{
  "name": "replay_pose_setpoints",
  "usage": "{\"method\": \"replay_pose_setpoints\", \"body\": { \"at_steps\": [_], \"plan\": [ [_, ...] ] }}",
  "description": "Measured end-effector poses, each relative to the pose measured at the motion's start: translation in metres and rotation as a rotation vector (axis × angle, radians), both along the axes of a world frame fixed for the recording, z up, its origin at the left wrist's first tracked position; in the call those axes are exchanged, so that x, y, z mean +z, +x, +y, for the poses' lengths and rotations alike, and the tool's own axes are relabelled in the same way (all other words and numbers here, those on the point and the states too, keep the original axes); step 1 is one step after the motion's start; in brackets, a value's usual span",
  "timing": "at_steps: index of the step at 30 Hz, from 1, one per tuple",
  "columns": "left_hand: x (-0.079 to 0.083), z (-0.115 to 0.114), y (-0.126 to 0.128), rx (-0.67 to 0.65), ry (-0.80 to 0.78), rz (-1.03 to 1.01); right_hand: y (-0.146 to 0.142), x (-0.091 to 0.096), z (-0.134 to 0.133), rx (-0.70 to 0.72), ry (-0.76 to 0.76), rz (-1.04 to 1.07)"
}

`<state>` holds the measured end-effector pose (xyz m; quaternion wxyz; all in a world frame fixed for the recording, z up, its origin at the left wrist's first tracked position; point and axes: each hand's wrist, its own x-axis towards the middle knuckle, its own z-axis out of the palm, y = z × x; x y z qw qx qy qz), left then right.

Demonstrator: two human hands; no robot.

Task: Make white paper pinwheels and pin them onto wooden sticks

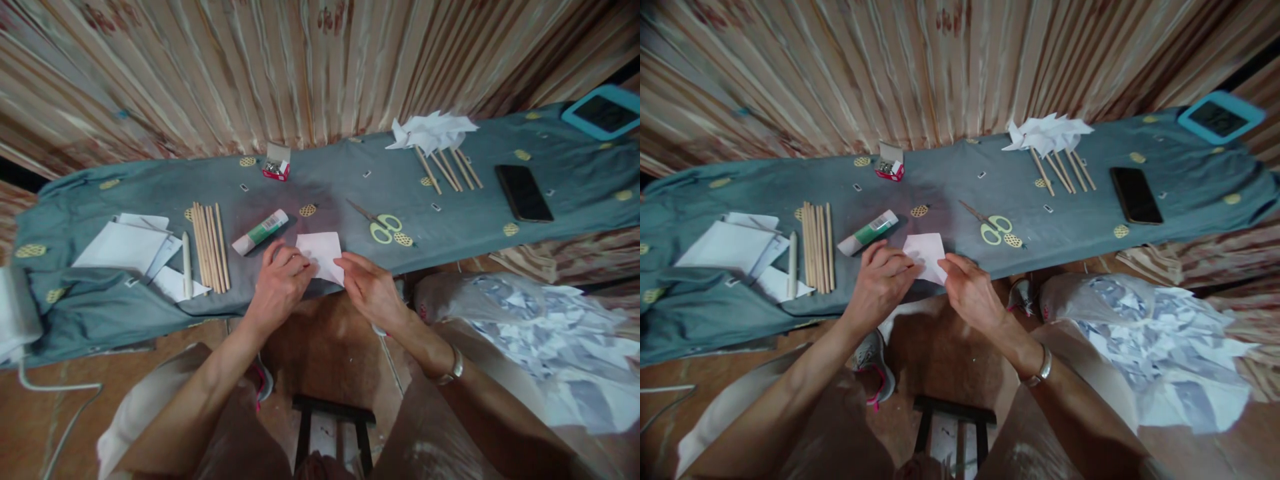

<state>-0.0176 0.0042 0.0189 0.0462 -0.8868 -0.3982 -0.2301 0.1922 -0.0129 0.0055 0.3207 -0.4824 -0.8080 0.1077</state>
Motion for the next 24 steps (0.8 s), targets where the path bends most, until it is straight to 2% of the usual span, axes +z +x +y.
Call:
{"method": "replay_pose_setpoints", "body": {
  "at_steps": [6, 11, 20, 24],
  "plan": [
    [-0.005, -0.005, -0.003, -0.05, -0.02, 0.035, 0.011, 0.003, 0.003, 0.066, 0.006, -0.099],
    [-0.008, -0.009, -0.004, -0.106, -0.02, -0.017, 0.014, 0.008, 0.005, 0.082, -0.023, -0.088],
    [-0.01, -0.016, -0.007, -0.015, -0.231, -0.169, 0.017, 0.007, 0.021, 0.101, -0.258, 0.166],
    [-0.011, -0.016, -0.008, 0.03, -0.273, -0.282, 0.011, 0.006, 0.03, 0.066, -0.324, 0.204]
  ]
}}
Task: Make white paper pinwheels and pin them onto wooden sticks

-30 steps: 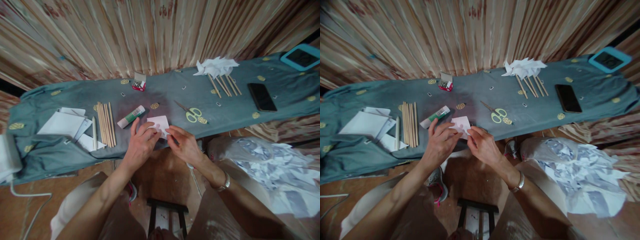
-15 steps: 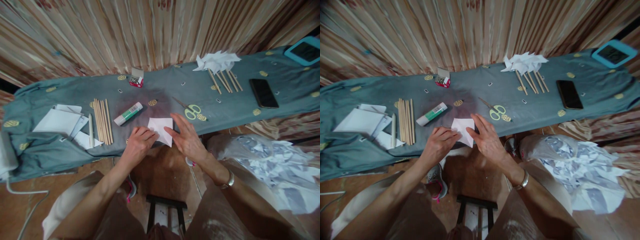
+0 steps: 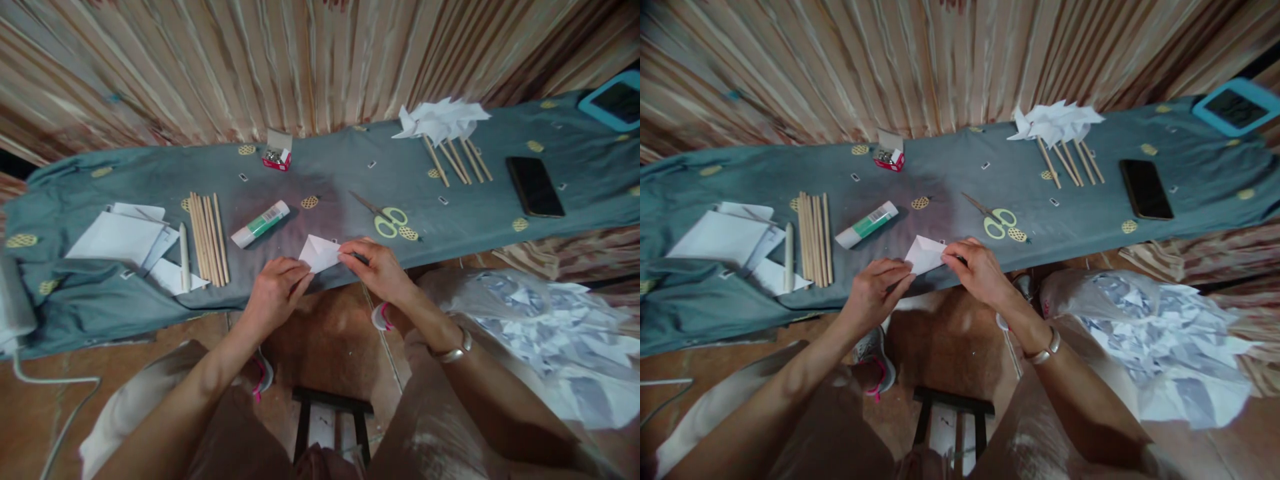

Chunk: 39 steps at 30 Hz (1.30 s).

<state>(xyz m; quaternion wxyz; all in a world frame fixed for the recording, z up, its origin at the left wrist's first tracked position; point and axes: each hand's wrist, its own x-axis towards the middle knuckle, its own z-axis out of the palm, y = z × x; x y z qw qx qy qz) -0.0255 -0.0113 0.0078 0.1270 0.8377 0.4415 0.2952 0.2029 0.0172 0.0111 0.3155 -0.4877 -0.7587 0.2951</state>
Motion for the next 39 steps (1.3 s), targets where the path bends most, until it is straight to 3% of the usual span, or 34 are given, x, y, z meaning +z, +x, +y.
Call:
{"method": "replay_pose_setpoints", "body": {
  "at_steps": [6, 10, 14, 17, 22, 39],
  "plan": [
    [-0.007, 0.005, -0.001, 0.097, -0.035, -0.043, -0.008, -0.003, 0.009, -0.078, -0.041, -0.022],
    [-0.001, 0.005, -0.001, 0.149, -0.039, -0.048, -0.011, -0.005, 0.013, -0.116, -0.088, -0.004],
    [0.008, -0.006, 0.008, 0.008, 0.113, 0.139, -0.014, -0.003, 0.015, -0.113, -0.119, -0.002],
    [0.001, -0.016, 0.019, -0.116, 0.202, 0.277, -0.016, 0.001, 0.018, -0.122, -0.122, -0.034],
    [-0.014, -0.022, 0.027, -0.085, 0.155, 0.374, -0.019, 0.007, 0.021, -0.157, -0.169, -0.108],
    [-0.017, -0.022, 0.026, -0.072, 0.068, 0.39, -0.025, 0.009, 0.022, -0.214, -0.195, -0.169]
  ]
}}
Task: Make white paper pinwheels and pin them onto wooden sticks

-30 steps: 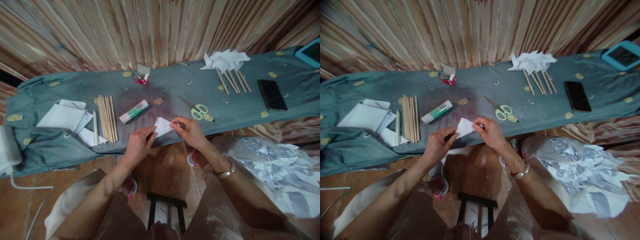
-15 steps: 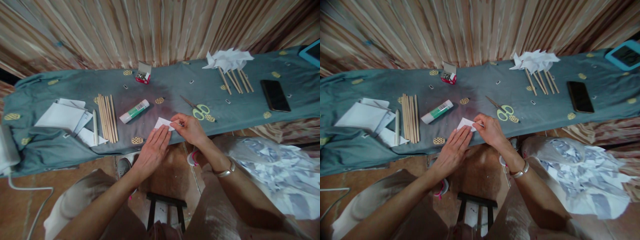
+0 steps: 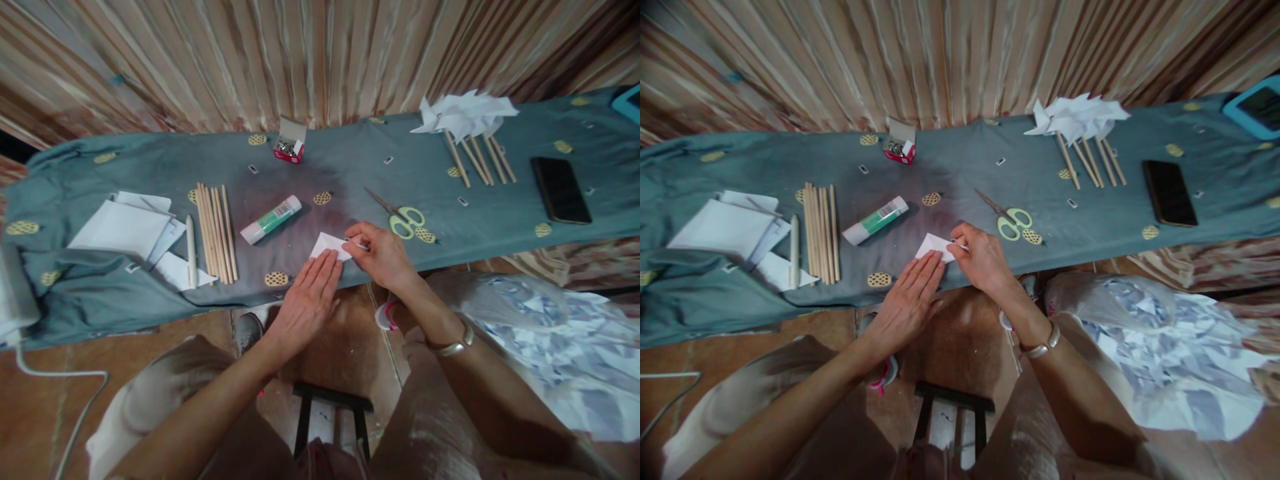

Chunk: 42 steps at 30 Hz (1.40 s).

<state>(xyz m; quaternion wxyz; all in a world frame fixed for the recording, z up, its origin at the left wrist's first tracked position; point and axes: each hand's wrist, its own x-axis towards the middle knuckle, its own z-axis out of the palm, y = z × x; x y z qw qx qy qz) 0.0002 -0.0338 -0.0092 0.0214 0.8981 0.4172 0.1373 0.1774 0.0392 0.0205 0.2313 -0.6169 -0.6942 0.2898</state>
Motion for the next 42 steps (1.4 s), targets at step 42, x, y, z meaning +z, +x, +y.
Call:
{"method": "replay_pose_setpoints", "body": {
  "at_steps": [42],
  "plan": [
    [0.003, 0.001, -0.007, -0.003, -0.056, 0.045, 0.011, -0.025, -0.024, 0.049, 0.285, -0.091]
  ]
}}
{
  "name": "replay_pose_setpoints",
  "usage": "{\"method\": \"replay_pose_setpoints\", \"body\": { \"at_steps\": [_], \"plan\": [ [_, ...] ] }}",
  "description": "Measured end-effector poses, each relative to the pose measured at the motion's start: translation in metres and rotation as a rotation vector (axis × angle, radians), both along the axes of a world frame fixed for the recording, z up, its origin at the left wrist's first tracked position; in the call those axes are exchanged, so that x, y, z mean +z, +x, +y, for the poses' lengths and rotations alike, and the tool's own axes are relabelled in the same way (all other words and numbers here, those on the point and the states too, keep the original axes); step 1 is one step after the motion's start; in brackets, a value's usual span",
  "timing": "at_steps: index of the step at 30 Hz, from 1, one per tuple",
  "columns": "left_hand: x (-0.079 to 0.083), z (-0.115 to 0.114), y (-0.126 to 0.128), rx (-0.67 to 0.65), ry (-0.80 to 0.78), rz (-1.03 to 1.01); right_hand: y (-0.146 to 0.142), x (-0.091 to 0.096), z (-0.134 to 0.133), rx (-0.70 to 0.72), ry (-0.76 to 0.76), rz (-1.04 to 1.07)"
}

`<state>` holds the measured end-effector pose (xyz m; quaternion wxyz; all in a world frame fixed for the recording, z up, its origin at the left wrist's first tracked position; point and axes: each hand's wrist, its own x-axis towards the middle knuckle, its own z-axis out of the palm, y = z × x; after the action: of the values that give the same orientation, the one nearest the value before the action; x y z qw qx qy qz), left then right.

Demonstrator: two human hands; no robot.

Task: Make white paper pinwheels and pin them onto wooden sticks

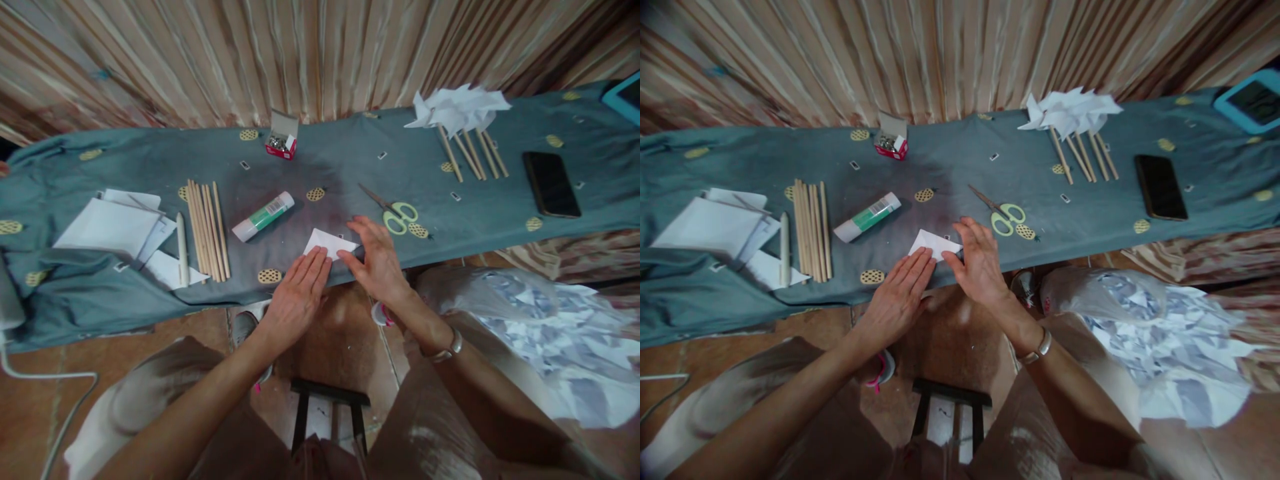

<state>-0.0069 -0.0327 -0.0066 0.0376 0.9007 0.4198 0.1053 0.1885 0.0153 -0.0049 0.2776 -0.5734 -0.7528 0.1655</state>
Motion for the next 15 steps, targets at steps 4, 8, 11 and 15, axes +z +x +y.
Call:
{"method": "replay_pose_setpoints", "body": {
  "at_steps": [4, 8, 11, 15],
  "plan": [
    [0.001, -0.006, -0.016, 0.012, 0.028, 0.01, 0.014, -0.002, 0.003, -0.025, 0.021, 0.011],
    [0.001, -0.013, -0.033, 0.026, 0.061, 0.033, 0.023, -0.003, 0.005, -0.008, 0.058, 0.042],
    [0.0, -0.018, -0.044, 0.027, 0.08, 0.05, 0.025, -0.002, 0.006, 0.0, 0.063, 0.053],
    [-0.001, -0.022, -0.055, 0.034, 0.067, 0.047, 0.026, -0.001, 0.006, 0.004, 0.048, 0.059]
  ]
}}
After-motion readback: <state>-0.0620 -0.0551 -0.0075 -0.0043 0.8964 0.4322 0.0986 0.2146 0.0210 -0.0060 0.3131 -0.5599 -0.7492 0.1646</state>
